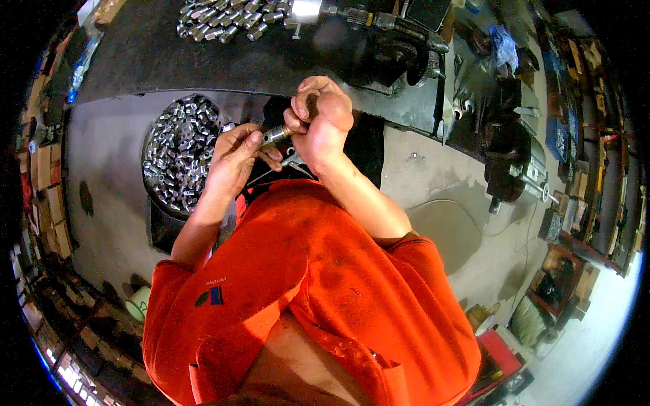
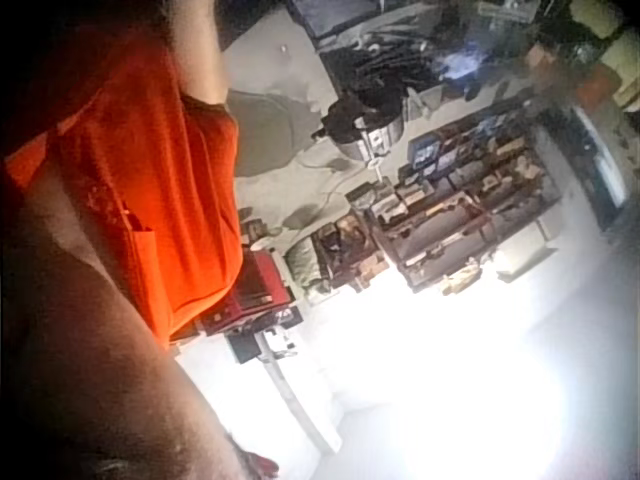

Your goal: The person repeatedly picks up small metallic cylindrical parts from a rotating tray and inserts them into a brass-colored tool held in the right hand. The person then removes the part and places it on the table, repeating this cycle continuously.

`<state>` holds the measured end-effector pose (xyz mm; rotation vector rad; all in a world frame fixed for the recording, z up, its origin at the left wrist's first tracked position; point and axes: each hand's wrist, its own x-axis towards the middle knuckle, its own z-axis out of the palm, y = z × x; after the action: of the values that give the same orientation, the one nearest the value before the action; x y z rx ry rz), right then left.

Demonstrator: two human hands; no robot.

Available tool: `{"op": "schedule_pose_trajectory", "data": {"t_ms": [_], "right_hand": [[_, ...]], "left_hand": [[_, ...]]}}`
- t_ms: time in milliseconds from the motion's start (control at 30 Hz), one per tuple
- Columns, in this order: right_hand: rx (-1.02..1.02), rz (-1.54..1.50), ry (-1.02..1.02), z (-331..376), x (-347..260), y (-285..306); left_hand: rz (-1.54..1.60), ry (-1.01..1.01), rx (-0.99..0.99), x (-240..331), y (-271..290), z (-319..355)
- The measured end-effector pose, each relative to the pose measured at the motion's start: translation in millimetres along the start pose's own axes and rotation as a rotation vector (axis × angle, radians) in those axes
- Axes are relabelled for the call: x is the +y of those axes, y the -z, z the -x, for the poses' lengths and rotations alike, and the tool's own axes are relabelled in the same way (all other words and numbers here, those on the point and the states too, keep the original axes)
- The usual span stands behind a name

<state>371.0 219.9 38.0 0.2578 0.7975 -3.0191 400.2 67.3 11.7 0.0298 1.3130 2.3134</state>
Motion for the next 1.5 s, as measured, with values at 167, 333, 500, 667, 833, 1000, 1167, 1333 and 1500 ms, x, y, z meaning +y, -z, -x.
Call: {"op": "schedule_pose_trajectory", "data": {"t_ms": [167, 333, 500, 667, 833, 1000, 1167, 1333, 1500], "right_hand": [[0.03, 0.064, -0.007, -3, 3, 0], [0.114, 0.006, -0.029, -7, 2, 5], [0.131, 0.045, -0.017, -7, 2, 8], [0.134, 0.04, -0.02, -4, 2, 18], [0.19, 0.055, 0.072, -13, -18, 20], [0.133, 0.057, 0.035, -6, -23, 17], [0.131, 0.052, -0.071, 3, -6, 21], [0.179, 0.164, 0.013, 8, -17, 21], [0.21, 0.206, -0.015, 8, -10, 15]], "left_hand": [[-0.12, -0.051, 0.051, -1, -6, -2], [-0.343, -0.109, 0.061, 2, -10, -4], [-1.002, -0.498, 0.109, 2, -8, -8], [-1.128, -0.631, 0.133, -7, -5, -7], [-1.241, -0.652, 0.244, -7, 3, -5], [-1.33, -0.551, 0.355, 10, 28, -47], [-1.591, -0.494, 0.456, 25, 54, -133], [-1.651, -0.602, 0.493, 19, 66, -180], [-1.566, -0.639, 0.57, 15, 58, -172]]}}
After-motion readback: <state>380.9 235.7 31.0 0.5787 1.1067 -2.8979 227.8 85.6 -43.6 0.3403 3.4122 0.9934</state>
